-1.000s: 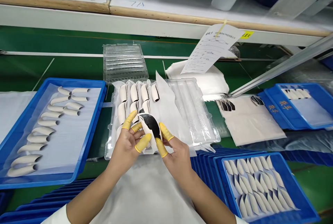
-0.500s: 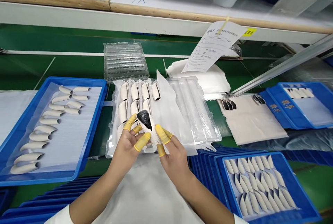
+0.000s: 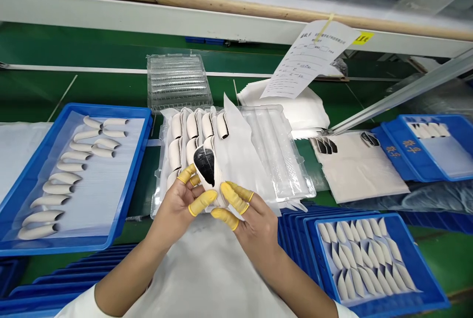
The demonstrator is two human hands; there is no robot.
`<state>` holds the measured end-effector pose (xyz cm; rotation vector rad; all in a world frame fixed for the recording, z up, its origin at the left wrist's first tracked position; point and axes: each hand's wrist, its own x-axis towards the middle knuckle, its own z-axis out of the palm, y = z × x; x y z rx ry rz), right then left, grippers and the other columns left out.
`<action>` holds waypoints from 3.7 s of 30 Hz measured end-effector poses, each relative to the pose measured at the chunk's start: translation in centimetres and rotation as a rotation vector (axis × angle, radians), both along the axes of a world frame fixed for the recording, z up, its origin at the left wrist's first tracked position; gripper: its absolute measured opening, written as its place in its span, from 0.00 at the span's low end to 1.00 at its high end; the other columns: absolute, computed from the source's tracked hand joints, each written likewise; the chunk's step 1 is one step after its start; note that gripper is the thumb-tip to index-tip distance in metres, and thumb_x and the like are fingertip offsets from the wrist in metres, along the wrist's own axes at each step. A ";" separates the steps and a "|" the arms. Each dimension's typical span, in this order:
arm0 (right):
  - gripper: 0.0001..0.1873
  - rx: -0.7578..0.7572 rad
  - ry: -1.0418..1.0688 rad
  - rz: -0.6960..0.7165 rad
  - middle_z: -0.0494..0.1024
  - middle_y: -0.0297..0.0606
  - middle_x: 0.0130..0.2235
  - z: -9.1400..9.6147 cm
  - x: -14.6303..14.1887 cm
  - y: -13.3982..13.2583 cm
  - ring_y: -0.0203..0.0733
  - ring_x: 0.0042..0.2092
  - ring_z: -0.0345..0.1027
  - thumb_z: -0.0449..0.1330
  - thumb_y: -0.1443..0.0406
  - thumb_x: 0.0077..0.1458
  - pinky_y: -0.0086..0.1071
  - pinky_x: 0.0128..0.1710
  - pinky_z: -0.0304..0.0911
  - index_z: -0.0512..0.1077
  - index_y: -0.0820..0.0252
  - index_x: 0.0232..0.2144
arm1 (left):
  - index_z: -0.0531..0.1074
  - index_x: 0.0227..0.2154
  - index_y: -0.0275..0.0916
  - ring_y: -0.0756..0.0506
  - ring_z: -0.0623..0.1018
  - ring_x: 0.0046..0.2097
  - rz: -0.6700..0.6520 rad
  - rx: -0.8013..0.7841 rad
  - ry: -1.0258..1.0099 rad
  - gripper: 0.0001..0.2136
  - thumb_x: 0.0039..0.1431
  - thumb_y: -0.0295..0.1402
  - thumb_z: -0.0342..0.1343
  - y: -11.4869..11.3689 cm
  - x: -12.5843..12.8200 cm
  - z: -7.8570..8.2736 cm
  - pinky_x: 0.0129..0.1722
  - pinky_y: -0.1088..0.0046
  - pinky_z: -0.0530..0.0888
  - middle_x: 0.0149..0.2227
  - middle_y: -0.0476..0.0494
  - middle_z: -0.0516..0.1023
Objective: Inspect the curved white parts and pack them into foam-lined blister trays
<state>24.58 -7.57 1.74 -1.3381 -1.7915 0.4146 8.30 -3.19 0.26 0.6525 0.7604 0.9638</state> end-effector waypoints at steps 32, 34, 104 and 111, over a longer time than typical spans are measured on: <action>0.31 -0.189 0.226 -0.034 0.76 0.40 0.47 -0.5 0.1 -0.2 0.43 0.44 0.75 0.65 0.59 0.58 0.39 0.45 0.75 0.64 0.45 0.62 | 0.65 0.59 0.50 0.40 0.69 0.62 -0.146 0.115 0.073 0.24 0.60 0.36 0.61 -0.3 0.1 -1.2 0.62 0.59 0.66 0.60 0.41 0.70; 0.29 -0.327 0.368 -0.013 0.78 0.41 0.48 -1.1 0.2 0.0 0.44 0.45 0.76 0.65 0.58 0.58 0.42 0.47 0.75 0.67 0.47 0.60 | 0.60 0.62 0.50 0.40 0.64 0.66 -0.103 0.125 0.183 0.28 0.60 0.36 0.61 -0.8 0.4 -1.0 0.66 0.58 0.59 0.64 0.41 0.65; 0.13 -0.436 -0.753 0.024 0.74 0.47 0.38 -6.2 3.4 7.7 0.51 0.44 0.68 0.56 0.77 0.58 0.39 0.38 0.69 0.76 0.64 0.41 | 0.74 0.42 0.36 0.41 0.78 0.48 -0.439 0.651 1.851 0.12 0.67 0.28 0.45 12.0 9.1 -7.0 0.45 0.66 0.74 0.43 0.36 0.78; 0.10 -0.475 -0.818 0.030 0.75 0.44 0.38 -6.7 4.6 8.3 0.45 0.39 0.70 0.56 0.71 0.62 0.34 0.37 0.67 0.74 0.64 0.45 | 0.74 0.40 0.35 0.43 0.78 0.45 -0.422 0.682 1.762 0.11 0.66 0.23 0.46 13.8 9.6 -6.9 0.43 0.69 0.75 0.40 0.39 0.79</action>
